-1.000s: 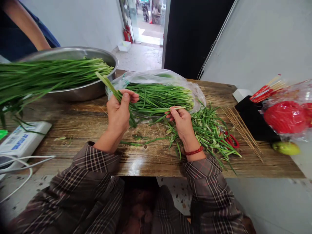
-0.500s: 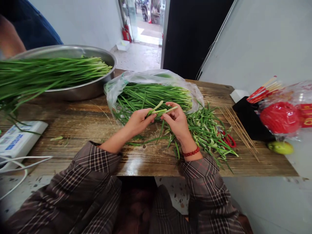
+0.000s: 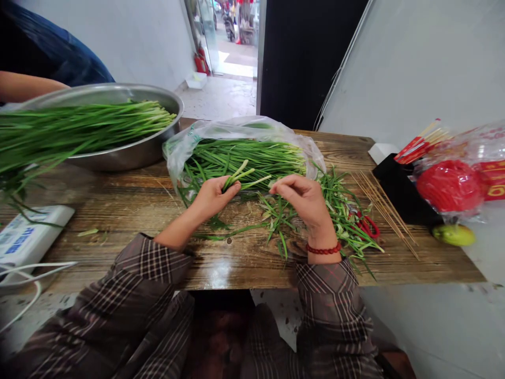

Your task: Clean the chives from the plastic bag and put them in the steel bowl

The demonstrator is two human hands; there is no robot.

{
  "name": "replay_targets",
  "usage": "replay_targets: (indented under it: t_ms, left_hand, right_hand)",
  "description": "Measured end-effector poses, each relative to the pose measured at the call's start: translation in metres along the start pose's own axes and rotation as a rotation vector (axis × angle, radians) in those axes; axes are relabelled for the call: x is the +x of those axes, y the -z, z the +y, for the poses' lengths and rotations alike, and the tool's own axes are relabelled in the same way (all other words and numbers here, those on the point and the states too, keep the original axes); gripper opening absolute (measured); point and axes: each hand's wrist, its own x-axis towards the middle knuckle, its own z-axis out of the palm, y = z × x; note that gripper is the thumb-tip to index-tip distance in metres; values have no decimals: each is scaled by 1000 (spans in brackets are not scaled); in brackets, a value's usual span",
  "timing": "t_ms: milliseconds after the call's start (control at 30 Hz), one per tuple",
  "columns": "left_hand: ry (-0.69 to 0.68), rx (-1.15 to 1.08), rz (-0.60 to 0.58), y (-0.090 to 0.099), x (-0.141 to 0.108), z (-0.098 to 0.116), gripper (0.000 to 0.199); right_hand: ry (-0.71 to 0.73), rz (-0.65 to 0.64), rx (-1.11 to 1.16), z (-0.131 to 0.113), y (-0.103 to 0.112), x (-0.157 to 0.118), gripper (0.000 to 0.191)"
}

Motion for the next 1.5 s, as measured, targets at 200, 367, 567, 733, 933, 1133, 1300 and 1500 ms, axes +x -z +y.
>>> replay_targets:
  t_ms: [200, 367, 567, 733, 933, 1133, 1300, 1500]
  left_hand:
    - [-13, -2, -41, 0, -2, 1, 32]
    - [-83, 18, -77, 1, -4, 6, 32]
    - [-150, 61, -40, -2, -6, 8, 32]
    - [-362, 349, -29, -5, -11, 7, 18]
    - [-474, 541, -14, -3, -14, 4, 15]
    - [-436, 547, 9, -1, -13, 2, 18]
    - [-357, 439, 80, -4, -11, 2, 22]
    - [-299, 305, 43, -7, -9, 2, 23]
  right_hand:
    - [192, -125, -398, -4, -13, 2, 14]
    - [237, -91, -672, 13, -14, 5, 17]
    - [150, -5, -588, 23, -24, 3, 21]
    - [-164, 142, -206, 34, -41, 3, 23]
    - [-206, 469, 10, 41, -26, 9, 26]
    - [-141, 516, -70, 32, 0, 12, 39]
    - [-127, 179, 17, 28, -7, 9, 32]
    - [-238, -24, 181, 29, -29, 7, 42]
